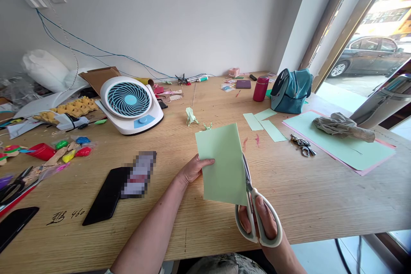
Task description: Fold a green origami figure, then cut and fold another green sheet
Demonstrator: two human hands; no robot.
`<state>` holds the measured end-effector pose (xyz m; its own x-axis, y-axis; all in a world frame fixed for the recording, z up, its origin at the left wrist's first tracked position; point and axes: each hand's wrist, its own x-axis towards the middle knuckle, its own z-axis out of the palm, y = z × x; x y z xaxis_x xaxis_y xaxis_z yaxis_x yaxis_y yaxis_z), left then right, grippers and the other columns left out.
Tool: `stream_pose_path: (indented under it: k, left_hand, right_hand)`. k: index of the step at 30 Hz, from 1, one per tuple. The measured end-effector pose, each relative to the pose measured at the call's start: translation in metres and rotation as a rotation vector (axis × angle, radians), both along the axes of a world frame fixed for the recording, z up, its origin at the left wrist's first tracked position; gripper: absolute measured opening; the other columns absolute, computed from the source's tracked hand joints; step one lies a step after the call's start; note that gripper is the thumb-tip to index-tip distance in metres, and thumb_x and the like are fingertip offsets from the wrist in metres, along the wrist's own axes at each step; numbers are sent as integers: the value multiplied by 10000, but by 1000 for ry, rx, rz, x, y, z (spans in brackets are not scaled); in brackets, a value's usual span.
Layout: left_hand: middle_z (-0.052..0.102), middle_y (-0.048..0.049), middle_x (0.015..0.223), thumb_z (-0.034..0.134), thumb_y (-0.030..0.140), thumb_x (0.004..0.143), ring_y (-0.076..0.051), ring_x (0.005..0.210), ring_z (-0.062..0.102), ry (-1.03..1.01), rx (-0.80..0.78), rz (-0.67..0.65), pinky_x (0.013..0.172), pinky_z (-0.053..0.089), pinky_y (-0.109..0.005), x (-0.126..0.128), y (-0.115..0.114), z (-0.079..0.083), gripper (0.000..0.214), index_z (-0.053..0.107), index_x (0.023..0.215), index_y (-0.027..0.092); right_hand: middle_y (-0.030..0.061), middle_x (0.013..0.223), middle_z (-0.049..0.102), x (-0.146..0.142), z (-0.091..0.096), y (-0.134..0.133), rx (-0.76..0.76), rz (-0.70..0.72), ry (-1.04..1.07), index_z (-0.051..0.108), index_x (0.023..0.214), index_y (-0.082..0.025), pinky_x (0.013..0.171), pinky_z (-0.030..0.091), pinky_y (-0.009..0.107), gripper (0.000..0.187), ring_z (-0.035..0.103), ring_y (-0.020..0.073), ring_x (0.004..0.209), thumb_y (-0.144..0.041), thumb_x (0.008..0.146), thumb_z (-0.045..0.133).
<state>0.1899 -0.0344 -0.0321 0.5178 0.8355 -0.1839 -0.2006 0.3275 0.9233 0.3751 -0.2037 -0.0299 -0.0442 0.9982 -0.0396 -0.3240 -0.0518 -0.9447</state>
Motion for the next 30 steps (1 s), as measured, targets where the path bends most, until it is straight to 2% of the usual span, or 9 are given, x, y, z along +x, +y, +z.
stream_pose_path:
  k: [7, 12, 20, 25, 30]
  left_hand:
    - [746, -99, 1103, 836, 320, 681, -272, 1008, 695, -1, 9, -7, 905, 510, -386, -1, 0, -2, 435, 719, 1074, 175]
    - [730, -107, 1150, 831, 332, 689, -280, 1045, 682, -1, 18, -19, 927, 500, -394, 0, -1, -3, 480, 702, 1124, 175]
    - [734, -91, 1144, 813, 310, 712, -267, 1033, 682, 3, 37, -13, 922, 500, -385, -4, 1, -3, 437, 710, 1118, 186]
    - [731, -108, 1146, 810, 307, 715, -273, 1031, 683, -7, 37, -25, 917, 506, -390, -2, -1, -4, 449, 702, 1131, 173]
    - [728, -115, 1153, 816, 304, 704, -282, 1037, 683, -19, 20, -12, 922, 503, -396, -1, 0, -4, 451, 701, 1118, 168]
  right_hand:
    - [-7, 495, 515, -1, -1, 2, 39, 27, 4, 556, 755, -214, 485, 317, 293, 523, 409, 135, 447, -643, 959, 338]
    - [14, 561, 538, -1, 6, 7, 108, 55, -38, 543, 707, -213, 555, 374, 307, 554, 449, 148, 513, -609, 985, 274]
    - [31, 582, 541, -1, 11, 8, 111, 110, -120, 553, 648, -223, 633, 408, 329, 619, 484, 174, 571, -630, 980, 226]
    - [34, 610, 531, -2, 16, 9, 109, 97, -99, 543, 674, -233, 630, 400, 334, 590, 471, 179, 577, -619, 985, 224]
    - [24, 562, 505, 0, 10, 7, 82, 86, -164, 525, 652, -235, 582, 357, 326, 595, 436, 169, 536, -605, 992, 207]
